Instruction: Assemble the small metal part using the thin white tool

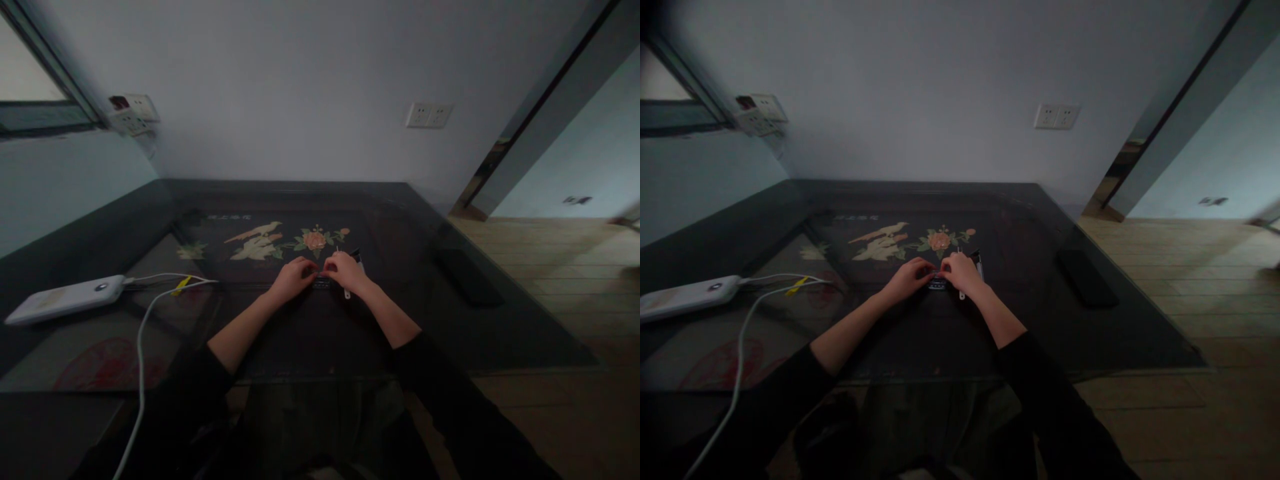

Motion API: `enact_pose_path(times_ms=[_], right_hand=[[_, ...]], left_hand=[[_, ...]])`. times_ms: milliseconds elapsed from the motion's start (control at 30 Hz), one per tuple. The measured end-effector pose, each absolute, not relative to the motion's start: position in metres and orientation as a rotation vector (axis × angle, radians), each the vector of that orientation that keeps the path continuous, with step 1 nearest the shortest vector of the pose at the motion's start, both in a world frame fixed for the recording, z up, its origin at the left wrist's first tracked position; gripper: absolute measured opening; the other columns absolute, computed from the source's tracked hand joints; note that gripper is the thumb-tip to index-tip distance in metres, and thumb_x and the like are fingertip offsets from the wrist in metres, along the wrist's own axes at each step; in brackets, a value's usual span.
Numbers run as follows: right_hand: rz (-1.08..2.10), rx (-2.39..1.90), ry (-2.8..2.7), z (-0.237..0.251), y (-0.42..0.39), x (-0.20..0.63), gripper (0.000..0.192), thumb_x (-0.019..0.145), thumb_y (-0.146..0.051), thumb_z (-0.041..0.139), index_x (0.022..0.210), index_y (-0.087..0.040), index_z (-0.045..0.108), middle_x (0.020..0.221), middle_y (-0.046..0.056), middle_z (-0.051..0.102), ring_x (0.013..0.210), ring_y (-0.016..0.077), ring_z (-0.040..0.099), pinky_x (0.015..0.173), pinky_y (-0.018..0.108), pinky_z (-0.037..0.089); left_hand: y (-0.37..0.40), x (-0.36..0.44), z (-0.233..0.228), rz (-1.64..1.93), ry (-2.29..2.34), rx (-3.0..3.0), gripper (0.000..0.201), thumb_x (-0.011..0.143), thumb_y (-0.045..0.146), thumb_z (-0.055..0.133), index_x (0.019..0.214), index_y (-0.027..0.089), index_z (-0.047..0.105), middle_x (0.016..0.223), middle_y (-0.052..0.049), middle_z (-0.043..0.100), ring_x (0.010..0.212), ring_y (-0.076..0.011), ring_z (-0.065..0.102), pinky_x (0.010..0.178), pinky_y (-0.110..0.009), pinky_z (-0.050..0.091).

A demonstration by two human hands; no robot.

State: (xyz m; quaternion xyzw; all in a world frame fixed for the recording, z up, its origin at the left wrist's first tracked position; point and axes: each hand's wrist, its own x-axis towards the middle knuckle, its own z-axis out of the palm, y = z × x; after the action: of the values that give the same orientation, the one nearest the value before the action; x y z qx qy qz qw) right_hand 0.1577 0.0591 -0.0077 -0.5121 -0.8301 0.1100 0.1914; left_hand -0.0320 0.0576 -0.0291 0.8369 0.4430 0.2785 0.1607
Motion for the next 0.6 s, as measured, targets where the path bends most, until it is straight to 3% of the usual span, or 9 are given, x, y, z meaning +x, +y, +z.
enact_pose_path(times_ms=[600], right_hand=[[0.257, -1.550, -2.390, 0.0006, 0.0536, 0.1548, 0.031, 0.085, -0.050, 0.060, 0.084, -0.021, 0.070, 0.084, 0.005, 0.061, 0.086, 0.0190, 0.055, 0.069, 0.028, 0.034]], left_hand=[[0.0625, -0.0322, -0.0330, 0.809, 1.269, 2.358, 0.014, 0.078, 0.022, 0.062, 0.091, 0.018, 0.066, 0.086, -0.004, 0.062, 0.079, -0.0166, 0.058, 0.072, -0.029, 0.045]])
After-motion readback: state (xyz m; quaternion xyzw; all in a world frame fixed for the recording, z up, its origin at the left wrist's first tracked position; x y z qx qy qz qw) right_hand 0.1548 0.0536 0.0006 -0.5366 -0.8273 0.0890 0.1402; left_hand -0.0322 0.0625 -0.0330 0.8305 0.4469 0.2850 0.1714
